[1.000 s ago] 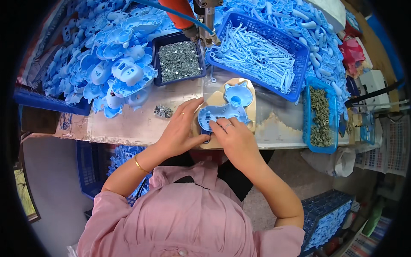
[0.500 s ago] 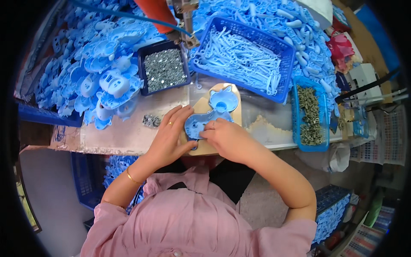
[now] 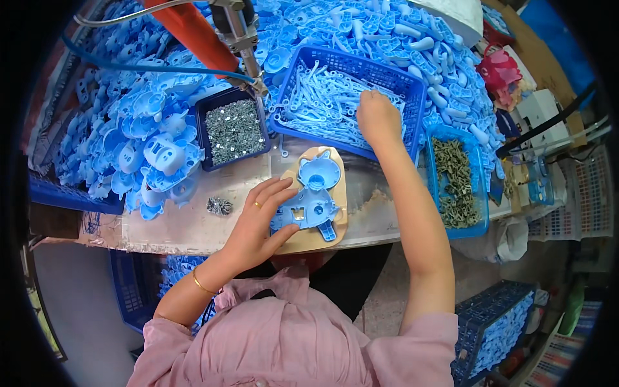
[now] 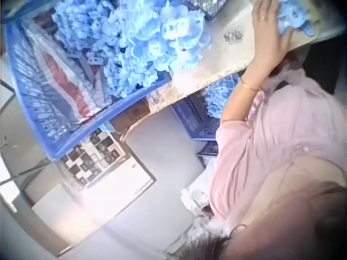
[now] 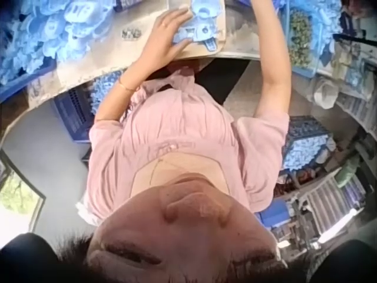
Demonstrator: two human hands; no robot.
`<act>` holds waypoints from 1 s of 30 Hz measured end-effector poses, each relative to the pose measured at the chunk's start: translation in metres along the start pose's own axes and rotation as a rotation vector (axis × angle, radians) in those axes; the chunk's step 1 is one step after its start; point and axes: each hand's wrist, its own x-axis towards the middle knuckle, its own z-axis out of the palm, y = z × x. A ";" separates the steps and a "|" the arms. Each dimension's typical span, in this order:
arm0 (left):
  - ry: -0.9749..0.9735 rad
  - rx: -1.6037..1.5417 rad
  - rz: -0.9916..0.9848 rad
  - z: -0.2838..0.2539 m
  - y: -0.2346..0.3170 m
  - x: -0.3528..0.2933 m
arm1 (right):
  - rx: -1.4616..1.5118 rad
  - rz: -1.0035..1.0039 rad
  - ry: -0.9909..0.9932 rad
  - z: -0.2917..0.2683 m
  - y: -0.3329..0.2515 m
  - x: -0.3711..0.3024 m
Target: Assembling plastic toy parts by inserting small components using a specialized power tool at an industrial workbench.
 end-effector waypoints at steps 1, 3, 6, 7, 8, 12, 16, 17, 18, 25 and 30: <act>-0.001 -0.006 0.000 0.000 0.001 0.001 | 0.034 0.089 -0.069 -0.010 0.001 0.001; -0.008 -0.018 0.009 0.002 0.002 0.004 | 0.062 0.188 -0.138 -0.027 0.004 0.000; -0.012 -0.018 0.041 0.008 0.005 0.011 | 0.118 -0.027 0.176 -0.039 0.018 -0.009; -0.004 -0.042 0.064 0.011 0.007 0.015 | 0.108 -0.017 0.177 -0.039 0.022 -0.015; 0.004 -0.066 0.086 0.014 0.009 0.018 | 0.371 0.130 0.099 -0.039 0.024 -0.021; -0.005 -0.112 0.122 0.027 0.012 0.030 | 0.951 0.580 -0.063 -0.049 0.030 -0.040; 0.076 -0.606 -0.177 0.042 0.015 0.045 | 1.451 0.666 0.023 -0.063 0.006 -0.064; 0.178 -0.871 -0.354 0.047 0.016 0.050 | 1.543 0.629 -0.012 -0.069 -0.013 -0.072; 0.238 -0.945 -0.421 0.045 0.021 0.060 | 1.621 0.637 -0.081 -0.079 -0.033 -0.082; 0.055 -0.999 -0.520 0.038 0.029 0.064 | 1.415 0.584 -0.332 -0.113 -0.029 -0.135; 0.006 -0.967 -0.502 0.033 0.021 0.049 | 0.324 0.641 0.157 -0.085 0.149 -0.157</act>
